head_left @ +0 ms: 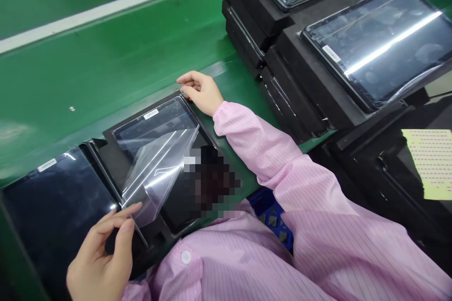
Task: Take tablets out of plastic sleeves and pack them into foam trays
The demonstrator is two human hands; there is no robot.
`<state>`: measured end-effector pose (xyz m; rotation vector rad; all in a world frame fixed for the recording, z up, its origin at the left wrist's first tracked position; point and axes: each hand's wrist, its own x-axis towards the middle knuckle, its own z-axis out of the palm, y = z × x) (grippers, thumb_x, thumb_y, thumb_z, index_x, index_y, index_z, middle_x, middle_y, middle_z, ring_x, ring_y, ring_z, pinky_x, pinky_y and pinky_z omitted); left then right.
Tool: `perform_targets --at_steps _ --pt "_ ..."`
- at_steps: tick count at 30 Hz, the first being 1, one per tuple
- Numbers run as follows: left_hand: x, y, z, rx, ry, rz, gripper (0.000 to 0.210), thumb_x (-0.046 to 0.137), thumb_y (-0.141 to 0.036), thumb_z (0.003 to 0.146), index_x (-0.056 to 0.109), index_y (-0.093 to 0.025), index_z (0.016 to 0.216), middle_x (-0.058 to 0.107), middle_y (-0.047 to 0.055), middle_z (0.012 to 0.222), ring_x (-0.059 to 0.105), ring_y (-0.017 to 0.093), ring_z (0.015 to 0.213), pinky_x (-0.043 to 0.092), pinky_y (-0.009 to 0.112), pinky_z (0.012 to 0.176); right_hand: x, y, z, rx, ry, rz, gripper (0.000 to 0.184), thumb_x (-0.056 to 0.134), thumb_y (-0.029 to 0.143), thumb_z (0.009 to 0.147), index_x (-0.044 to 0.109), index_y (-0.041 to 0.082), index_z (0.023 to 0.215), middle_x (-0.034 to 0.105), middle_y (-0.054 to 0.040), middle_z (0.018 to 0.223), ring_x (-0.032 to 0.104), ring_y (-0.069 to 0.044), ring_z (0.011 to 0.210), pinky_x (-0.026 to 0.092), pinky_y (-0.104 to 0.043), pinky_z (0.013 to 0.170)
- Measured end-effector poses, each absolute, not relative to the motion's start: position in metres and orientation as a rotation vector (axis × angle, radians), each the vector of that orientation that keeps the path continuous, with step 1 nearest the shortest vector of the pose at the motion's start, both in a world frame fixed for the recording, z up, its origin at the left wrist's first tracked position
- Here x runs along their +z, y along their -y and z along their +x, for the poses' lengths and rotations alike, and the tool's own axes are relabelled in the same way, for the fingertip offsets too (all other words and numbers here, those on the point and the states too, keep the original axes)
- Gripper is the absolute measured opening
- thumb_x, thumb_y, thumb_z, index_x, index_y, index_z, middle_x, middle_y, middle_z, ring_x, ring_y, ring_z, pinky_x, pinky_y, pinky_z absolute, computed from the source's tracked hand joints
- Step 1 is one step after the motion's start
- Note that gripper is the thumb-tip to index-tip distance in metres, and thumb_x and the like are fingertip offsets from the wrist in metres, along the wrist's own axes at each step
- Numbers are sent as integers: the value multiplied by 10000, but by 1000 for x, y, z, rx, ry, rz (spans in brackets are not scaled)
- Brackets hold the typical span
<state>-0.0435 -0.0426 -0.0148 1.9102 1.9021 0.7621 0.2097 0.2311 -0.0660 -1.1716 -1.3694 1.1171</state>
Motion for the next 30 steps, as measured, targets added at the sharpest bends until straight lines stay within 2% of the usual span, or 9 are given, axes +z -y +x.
perform_targets --at_steps 3,6,11,17,20,24,26,28,30 --pt "-6 36 -46 749 -1970 1673 168 554 -376 903 560 -245 798 683 35 1097 630 269 1042 458 433 928 -64 -230 211 1156 1369 -1177 163 535 99 820 636 210 883 685 -6 840 640 -135 778 570 -305 840" --pt "-3 27 -51 650 -1676 1869 187 517 -302 910 534 -242 734 658 28 1192 603 249 1096 413 420 1002 -59 -228 213 1214 1340 -1184 168 529 87 820 647 198 865 680 -5 783 646 -139 761 573 -302 802" --pt "-10 19 -52 630 -1358 2131 183 446 -167 902 469 -237 735 638 58 1211 550 242 1175 256 462 1120 -54 -226 214 1227 1343 -1192 141 556 97 819 660 193 823 670 5 767 618 -120 692 559 -266 729" --pt "-10 15 -44 625 -1259 2229 159 492 -137 860 479 -235 735 623 104 1237 513 268 1231 243 510 1112 -51 -222 214 1172 1441 -1174 84 609 167 804 682 184 766 678 -4 758 582 -124 653 525 -261 666" --pt "-9 14 -41 602 -1269 2265 156 514 -145 851 497 -234 724 629 99 1255 518 273 1234 242 519 1114 -47 -219 214 1144 1491 -1145 161 618 285 836 697 190 733 688 -17 779 594 -139 696 523 -277 699" --pt "-9 13 -41 577 -1282 2280 115 528 -181 846 549 -240 750 628 77 1286 493 273 1271 241 518 1121 -38 -214 212 1063 1558 -1143 453 510 548 895 731 200 708 664 -30 784 616 -164 787 511 -307 793" --pt "-10 13 -42 556 -1273 2245 97 505 -253 867 585 -246 813 614 74 1313 468 279 1296 224 524 1126 -34 -211 211 1032 1599 -1146 527 457 599 908 749 200 724 658 -36 776 618 -173 808 500 -319 817" --pt "-11 14 -44 578 -1254 2190 190 428 -312 903 609 -253 914 602 69 1334 451 276 1315 210 527 1130 -30 -209 210 993 1639 -1164 488 480 574 906 759 203 757 668 -36 783 616 -180 815 494 -331 821" --pt "-12 14 -44 612 -1251 2144 261 358 -280 931 608 -259 1002 597 54 1342 457 246 1317 213 503 1141 -28 -207 210 951 1677 -1205 373 554 498 879 764 204 786 676 -34 791 611 -181 795 493 -338 801"
